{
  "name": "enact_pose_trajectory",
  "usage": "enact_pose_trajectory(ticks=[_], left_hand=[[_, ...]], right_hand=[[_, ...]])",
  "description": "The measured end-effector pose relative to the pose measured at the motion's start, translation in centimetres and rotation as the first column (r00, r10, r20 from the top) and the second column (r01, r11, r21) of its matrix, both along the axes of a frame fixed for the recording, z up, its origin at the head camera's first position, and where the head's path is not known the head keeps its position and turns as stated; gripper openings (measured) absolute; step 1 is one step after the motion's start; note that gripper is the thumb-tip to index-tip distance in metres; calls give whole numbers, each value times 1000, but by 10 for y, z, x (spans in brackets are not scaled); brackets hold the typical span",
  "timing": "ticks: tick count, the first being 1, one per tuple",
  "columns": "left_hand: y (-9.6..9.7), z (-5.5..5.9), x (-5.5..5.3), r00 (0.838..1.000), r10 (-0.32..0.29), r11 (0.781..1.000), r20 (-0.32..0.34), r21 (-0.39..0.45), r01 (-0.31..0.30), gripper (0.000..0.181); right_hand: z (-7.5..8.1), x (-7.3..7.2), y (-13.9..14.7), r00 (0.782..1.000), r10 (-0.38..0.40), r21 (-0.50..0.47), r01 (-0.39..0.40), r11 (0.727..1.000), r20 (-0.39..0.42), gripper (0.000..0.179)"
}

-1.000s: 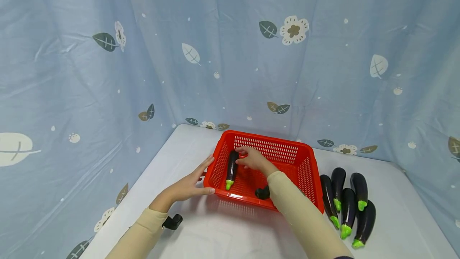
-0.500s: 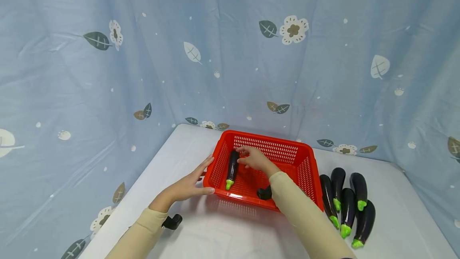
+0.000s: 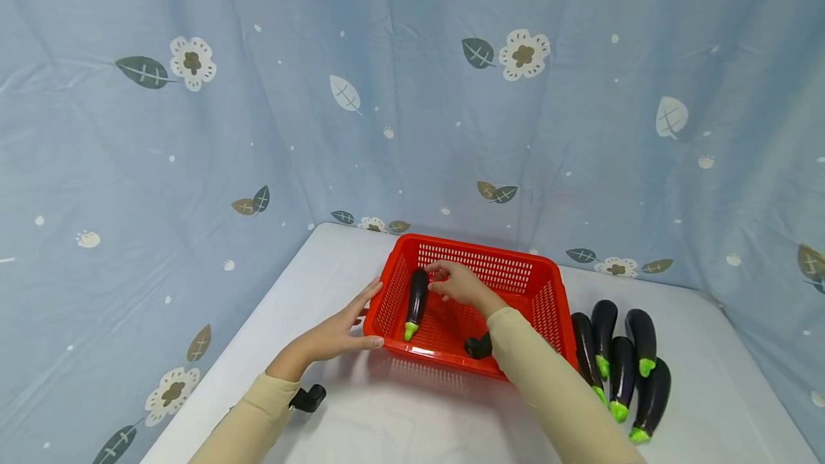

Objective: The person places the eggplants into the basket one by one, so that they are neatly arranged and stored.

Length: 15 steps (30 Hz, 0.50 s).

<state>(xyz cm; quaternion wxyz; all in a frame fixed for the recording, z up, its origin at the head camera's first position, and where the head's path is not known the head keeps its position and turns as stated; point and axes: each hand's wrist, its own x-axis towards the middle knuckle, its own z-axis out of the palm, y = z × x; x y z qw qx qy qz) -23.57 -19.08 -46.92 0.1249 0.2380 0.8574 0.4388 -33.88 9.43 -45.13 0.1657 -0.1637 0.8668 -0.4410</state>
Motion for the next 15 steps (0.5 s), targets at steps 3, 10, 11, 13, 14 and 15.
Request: enact_pose_trajectory(ticks=[3,10,11,13,14,15], left_hand=[[1,-1,3,1000,14,1000,2,-11,-14,101],[3,-4,11,1000,23,1000,-15,-10,-23,101],[3,-4,12,1000,22,1000,-19,-7,-23,101],[3,-5,14,999,22,1000,-25,-3,-22,101],[4,-6,15,999,21,1000,-28,6,-21,101],[4,-6,16,999,23,1000,-28,5,-23,101]], right_hand=[[0,2,1,1000,4,-11,-4,1000,1,40],[0,8,3,1000,13,-18,-13,1000,-3,40],[1,9,3,1000,14,-18,-14,1000,-3,41],[1,12,3,1000,15,-22,-16,1000,-8,40],[2,13,4,1000,17,-22,-17,1000,-14,40],[2,15,4,1000,18,-22,-18,1000,-19,39]])
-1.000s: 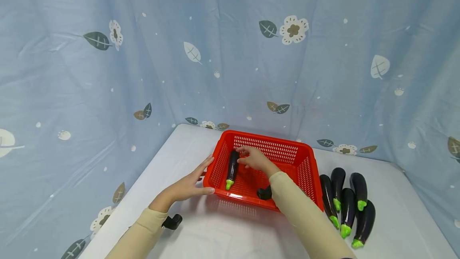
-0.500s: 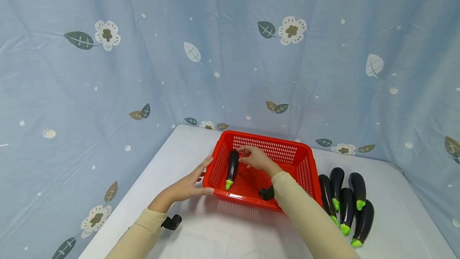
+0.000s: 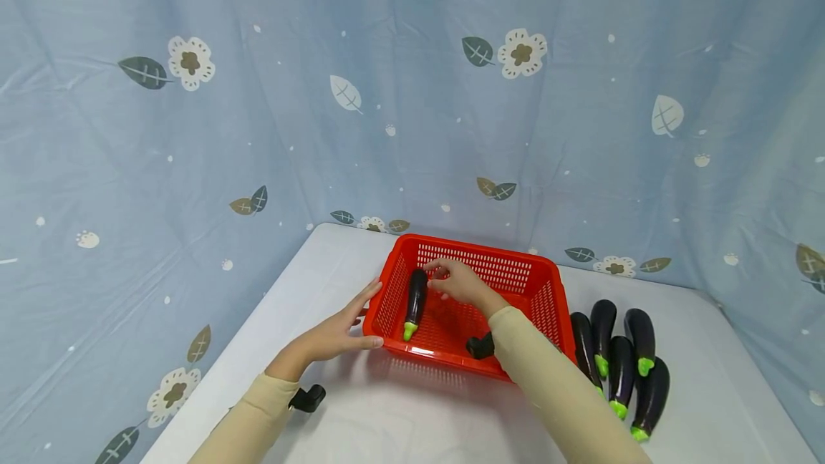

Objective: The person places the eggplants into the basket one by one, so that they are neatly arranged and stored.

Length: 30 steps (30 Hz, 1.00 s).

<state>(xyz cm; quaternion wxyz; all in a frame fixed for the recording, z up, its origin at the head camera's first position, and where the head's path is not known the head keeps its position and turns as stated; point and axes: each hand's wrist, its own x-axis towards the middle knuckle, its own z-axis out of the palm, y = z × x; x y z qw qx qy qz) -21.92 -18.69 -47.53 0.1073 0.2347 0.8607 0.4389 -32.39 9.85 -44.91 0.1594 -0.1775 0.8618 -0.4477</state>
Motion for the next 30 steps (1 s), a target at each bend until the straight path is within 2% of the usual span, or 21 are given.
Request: enact_pose_trajectory(ticks=[16,30], left_hand=[[0,-3,-1,1000,-8,1000,-9,19,8,101],[0,-5,-1,1000,6,1000,4,-6,-6,102]], right_hand=[[1,1,13,1000,8,-24,-8,1000,-2,39],[1,2,21,1000,-5,-36,5,999,-5,38]])
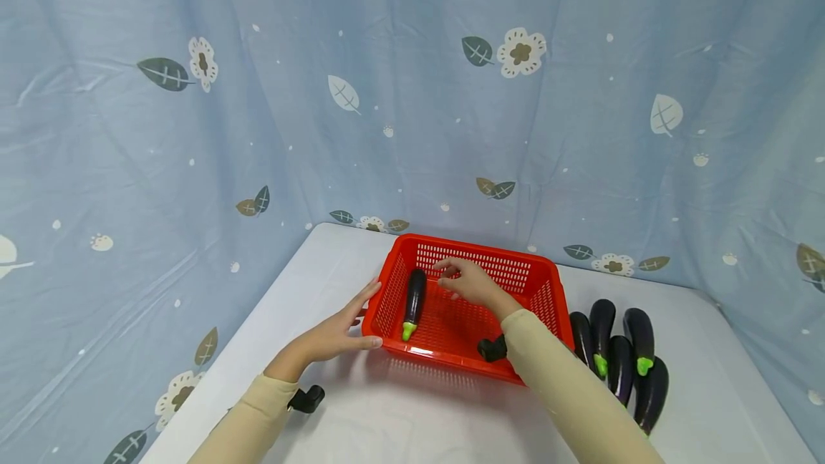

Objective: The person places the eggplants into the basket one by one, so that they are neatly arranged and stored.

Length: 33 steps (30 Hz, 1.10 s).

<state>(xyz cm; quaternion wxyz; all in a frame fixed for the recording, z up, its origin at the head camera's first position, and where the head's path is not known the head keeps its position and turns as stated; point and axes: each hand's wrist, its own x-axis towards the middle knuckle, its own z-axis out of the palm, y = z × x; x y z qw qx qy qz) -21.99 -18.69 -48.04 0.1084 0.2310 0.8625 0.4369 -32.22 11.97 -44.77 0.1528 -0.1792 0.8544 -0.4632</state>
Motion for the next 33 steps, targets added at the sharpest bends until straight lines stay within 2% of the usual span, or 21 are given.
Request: enact_pose_trajectory(ticks=[19,33], left_hand=[[3,9,0,1000,-1,1000,5,28,1,102],[3,5,0,1000,10,1000,10,17,-10,102]], right_hand=[[9,-1,18,1000,-9,28,9,1000,-7,38],[12,3,29,999,-26,57,28,998,-25,38]])
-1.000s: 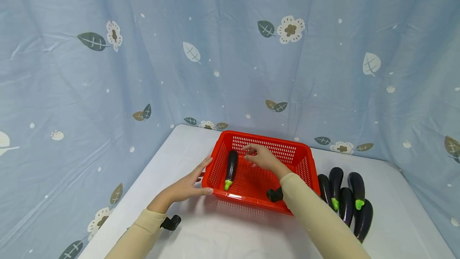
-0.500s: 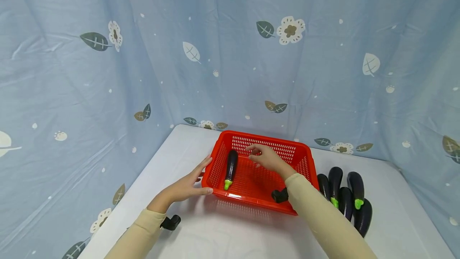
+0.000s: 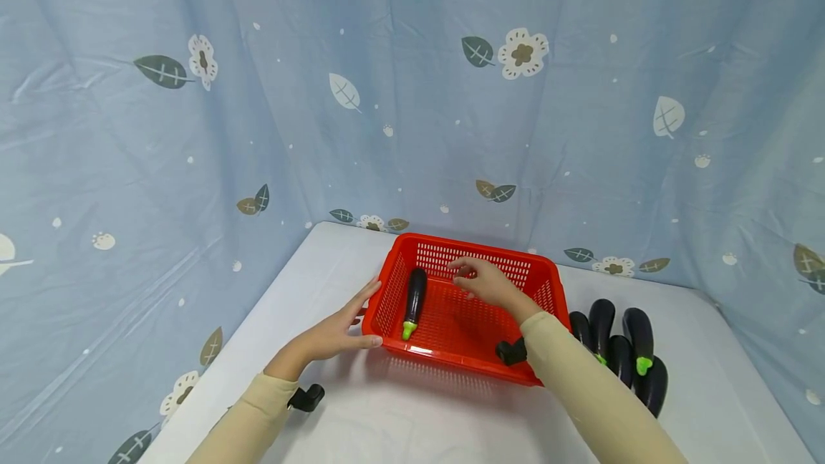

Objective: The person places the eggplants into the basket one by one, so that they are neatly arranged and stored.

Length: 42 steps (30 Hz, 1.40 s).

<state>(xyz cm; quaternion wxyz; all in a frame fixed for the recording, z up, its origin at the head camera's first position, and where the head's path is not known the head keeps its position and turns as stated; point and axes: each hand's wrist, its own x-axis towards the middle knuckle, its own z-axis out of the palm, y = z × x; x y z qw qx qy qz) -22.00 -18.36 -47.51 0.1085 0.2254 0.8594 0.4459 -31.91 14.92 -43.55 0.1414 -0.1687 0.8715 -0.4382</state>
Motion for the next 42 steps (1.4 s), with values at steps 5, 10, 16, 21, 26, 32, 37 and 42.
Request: enact_pose_trajectory(ticks=[5,10,16,21,26,32,37,42], left_hand=[[-1,0,1,1000,2,1000,-5,-4,-2,102],[-2,-2,-1,1000,-3,1000,-3,3,3,102],[-3,-2,-1,1000,0,1000,-3,-6,0,102],[-3,-4,-3,1000,4,1000,-5,-14,-4,102],[-4,-6,-4,1000,0,1000,-8,-12,0,102],[-3,-3,-4,1000,-9,1000,-13,-9,9,101],[-3,-3,-5,1000,-14,1000,-3,-11,13,101],[-3,-4,-4,1000,-14,1000,-2,-6,14,102]], right_hand=[[1,0,4,1000,0,-13,0,1000,8,37],[3,1,8,1000,5,-19,-5,1000,-2,38],[8,3,13,1000,5,-5,-5,1000,-19,38],[9,4,18,1000,5,6,-4,1000,-28,39],[8,4,24,1000,7,-1,-7,1000,-29,40],[9,5,31,999,4,1,-4,1000,-44,40],[9,6,37,999,0,24,1,1000,-36,41],[10,8,43,999,5,32,-3,999,-53,41]])
